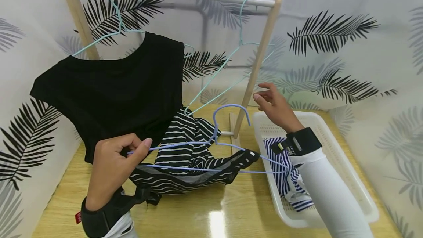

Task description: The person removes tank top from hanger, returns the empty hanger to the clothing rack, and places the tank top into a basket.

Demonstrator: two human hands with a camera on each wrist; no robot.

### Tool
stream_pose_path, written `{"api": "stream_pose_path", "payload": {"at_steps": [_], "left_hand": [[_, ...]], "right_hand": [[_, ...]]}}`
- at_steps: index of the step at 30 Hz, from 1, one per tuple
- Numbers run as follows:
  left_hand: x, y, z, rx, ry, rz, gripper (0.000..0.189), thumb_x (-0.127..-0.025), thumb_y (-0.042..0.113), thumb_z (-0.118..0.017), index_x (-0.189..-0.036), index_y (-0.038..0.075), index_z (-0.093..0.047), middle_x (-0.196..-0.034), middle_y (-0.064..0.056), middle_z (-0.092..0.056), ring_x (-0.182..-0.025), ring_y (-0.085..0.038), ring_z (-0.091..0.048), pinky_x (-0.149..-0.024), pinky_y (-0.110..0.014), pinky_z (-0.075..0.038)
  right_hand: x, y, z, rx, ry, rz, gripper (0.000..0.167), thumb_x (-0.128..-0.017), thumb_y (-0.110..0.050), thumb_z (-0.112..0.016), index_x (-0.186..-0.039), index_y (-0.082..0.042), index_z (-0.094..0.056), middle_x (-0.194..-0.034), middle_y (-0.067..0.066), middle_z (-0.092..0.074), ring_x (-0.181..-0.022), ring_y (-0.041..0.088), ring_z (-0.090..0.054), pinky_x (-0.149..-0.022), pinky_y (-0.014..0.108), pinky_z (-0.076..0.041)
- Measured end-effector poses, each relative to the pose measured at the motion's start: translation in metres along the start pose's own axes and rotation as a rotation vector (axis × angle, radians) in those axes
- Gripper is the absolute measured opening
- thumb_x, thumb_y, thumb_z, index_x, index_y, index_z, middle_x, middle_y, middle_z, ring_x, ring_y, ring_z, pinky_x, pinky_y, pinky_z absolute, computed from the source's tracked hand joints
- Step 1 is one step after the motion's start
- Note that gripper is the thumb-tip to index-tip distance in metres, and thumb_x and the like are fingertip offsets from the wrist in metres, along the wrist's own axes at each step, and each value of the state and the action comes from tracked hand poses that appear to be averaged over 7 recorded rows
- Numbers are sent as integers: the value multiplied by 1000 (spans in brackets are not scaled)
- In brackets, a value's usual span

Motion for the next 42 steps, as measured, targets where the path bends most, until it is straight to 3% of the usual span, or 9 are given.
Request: {"api": "stream_pose_path", "payload": {"at_steps": [7,14,19,25,31,35,42], "left_hand": [[1,-7,6,-29,28,2,33,-79,9,-76,-58,24,-57,-52,11,-40,-49,-6,-39,-45,-23,-26],[2,-7,10,-33,-6,-18,35,-78,7,-77,-57,25,-55,-52,12,-38,-48,-6,-38,-45,-23,-26],[3,-6,16,-35,-8,-21,33,-77,5,-77,-58,23,-57,-52,11,-39,-49,-5,-38,-44,-23,-25],[4,-5,19,-44,6,23,31,-78,7,-77,-58,23,-59,-53,10,-41,-51,-6,-39,-45,-24,-25],[4,-6,19,-64,28,14,32,-79,10,-77,-57,23,-58,-53,10,-43,-50,-5,-39,-44,-23,-25],[3,-7,18,-68,46,11,32,-79,11,-77,-56,23,-58,-53,10,-43,-51,-4,-39,-45,-22,-25],[4,-9,20,-47,93,47,33,-80,10,-76,-56,21,-57,-53,8,-44,-50,-3,-39,-45,-23,-26]], "right_hand": [[58,-52,-6,-84,7,241,26,-102,-10,-46,-123,-2,-58,-107,13,-67,-99,20,-65,-80,27,-52],[104,-83,-15,-36,-63,381,26,-96,5,-51,-115,-4,-64,-102,6,-68,-97,17,-64,-83,25,-50],[110,-84,-14,42,-83,445,30,-92,9,-53,-113,-8,-66,-101,3,-68,-96,16,-64,-85,24,-49],[119,-85,-8,103,-98,428,31,-90,7,-57,-114,-12,-66,-103,0,-69,-96,14,-65,-85,22,-48],[126,-92,-14,169,-131,552,42,-79,0,-75,-118,-10,-65,-108,-2,-68,-97,14,-65,-88,22,-47],[128,-97,-24,212,-90,603,47,-74,-10,-83,-118,-10,-66,-108,-3,-68,-93,13,-65,-86,21,-48],[127,-102,-44,260,60,632,32,-85,-27,-74,-113,-10,-69,-105,-1,-70,-93,13,-66,-84,18,-46]]}}
Point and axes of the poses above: each hand's wrist, its own x-axis away from the middle knuckle, its own z-axis out of the back of the hand, y = z × x, the point moved 2 cm from there along -x, towards the middle knuckle
